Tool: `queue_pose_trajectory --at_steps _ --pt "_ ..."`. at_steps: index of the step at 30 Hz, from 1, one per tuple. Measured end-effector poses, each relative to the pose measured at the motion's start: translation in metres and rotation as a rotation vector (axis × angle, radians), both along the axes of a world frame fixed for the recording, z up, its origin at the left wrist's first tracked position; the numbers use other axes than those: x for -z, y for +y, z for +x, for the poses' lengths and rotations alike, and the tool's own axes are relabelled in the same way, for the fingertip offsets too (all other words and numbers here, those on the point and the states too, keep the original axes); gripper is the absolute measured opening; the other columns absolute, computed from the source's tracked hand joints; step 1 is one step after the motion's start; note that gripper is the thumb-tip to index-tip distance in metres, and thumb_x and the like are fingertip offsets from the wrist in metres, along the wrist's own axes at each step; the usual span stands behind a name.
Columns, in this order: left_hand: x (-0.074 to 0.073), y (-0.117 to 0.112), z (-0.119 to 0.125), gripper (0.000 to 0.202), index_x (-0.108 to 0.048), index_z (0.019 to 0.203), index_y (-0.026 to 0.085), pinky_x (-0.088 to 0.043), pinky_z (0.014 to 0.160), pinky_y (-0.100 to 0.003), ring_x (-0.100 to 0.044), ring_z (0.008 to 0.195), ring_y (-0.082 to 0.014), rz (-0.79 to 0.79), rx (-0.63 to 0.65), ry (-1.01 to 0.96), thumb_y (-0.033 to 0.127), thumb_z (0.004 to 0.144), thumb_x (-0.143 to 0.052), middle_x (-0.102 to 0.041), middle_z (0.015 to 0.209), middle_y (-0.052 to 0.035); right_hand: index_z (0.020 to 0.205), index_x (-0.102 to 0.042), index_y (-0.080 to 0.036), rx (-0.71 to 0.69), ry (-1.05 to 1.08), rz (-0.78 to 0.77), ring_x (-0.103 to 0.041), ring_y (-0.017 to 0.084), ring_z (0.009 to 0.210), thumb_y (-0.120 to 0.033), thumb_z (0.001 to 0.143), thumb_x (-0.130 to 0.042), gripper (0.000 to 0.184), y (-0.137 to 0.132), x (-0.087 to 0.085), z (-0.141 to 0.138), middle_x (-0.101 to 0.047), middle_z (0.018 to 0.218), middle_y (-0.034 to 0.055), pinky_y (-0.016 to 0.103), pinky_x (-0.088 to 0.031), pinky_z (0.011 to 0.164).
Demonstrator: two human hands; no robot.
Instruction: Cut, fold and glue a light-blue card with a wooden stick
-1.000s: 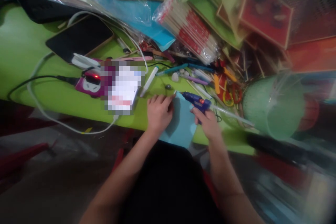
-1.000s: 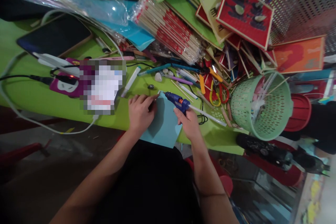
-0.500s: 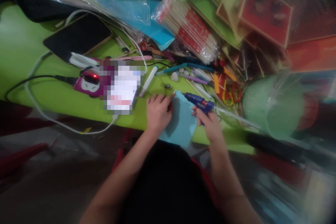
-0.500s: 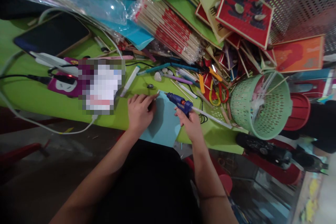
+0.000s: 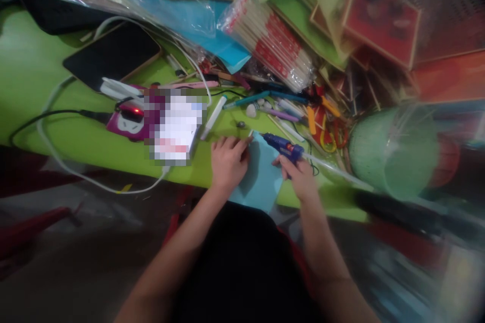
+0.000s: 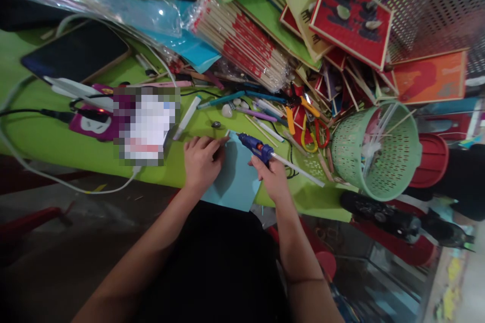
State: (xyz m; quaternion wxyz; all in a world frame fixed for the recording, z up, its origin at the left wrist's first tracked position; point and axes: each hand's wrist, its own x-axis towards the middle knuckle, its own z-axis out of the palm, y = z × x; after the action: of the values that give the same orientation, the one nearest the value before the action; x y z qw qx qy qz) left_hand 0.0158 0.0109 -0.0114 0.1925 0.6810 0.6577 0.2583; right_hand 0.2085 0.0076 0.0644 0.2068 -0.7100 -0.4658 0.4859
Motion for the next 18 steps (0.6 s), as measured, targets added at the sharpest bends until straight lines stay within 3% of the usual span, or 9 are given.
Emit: queue_pose_trajectory --at_steps 18 --pt "-0.0015 0.0007 -0.0002 0.031 -0.078 0.117 0.03 -0.035 0.075 -0.039 -0.061 0.088 -0.026 0.004 -0.003 0.008 0.018 0.092 -0.064 -0.072 0.089 -0.0054 0.068 -0.063 -0.023 -0.01 -0.046 -0.019 -0.062 0.02 0.064 -0.067 0.085 -0.065 0.047 0.0003 0.003 -0.0011 -0.057 0.053 -0.0001 0.032 -0.05 0.065"
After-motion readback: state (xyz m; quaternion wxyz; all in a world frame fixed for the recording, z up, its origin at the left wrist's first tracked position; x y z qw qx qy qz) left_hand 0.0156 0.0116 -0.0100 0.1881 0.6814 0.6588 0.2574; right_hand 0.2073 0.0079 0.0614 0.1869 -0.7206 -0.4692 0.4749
